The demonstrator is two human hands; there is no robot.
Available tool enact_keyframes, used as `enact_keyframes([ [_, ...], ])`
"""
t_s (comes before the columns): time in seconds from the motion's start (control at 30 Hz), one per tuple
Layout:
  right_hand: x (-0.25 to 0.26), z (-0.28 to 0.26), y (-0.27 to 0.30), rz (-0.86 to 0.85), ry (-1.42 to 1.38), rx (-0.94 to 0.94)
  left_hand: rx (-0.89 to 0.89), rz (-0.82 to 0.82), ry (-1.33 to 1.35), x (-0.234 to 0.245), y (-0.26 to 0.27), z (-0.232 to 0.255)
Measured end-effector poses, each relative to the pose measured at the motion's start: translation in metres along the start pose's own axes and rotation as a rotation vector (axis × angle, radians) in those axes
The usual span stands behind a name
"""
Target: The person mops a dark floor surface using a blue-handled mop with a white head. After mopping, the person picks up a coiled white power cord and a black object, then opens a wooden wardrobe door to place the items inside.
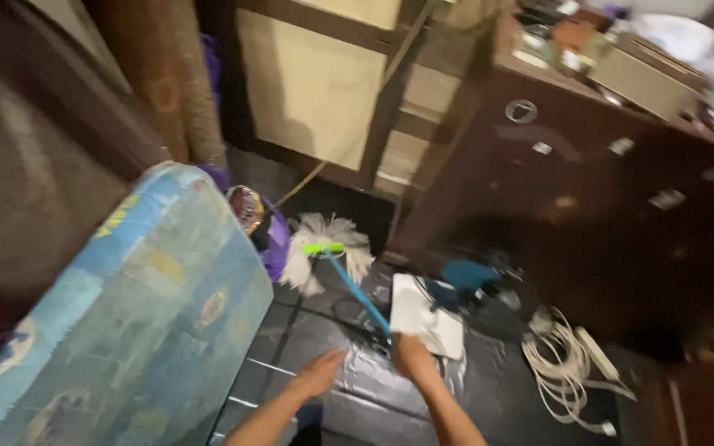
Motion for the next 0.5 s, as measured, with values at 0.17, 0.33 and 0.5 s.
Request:
enact_keyframes([
  [0.17,-0.011,-0.034,-0.180,0.029,0.109,0.030,0.156,-0.049,-0.020,0.047,0.023,-0.088],
  [0.33,-0.086,-0.025,-0.272,-0.074,0.054,-0.057,0.395,0.028,0.038,0.123,0.061,-0.134],
  [0.5,-0.093,-0.018,-0.215,0.018,0.014,-0.035,0.555,-0.090,0.042,0.140,0.075,-0.113],
])
Point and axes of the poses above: each hand's wrist, its own y-axis away from the middle knuckle, its own x-axis out of the back of the hand, z = x × y, the point moved 3 cm from there along -y, towards the middle knuckle, and after that the axes turned 2 degrees about y, right-handed, at the moved point
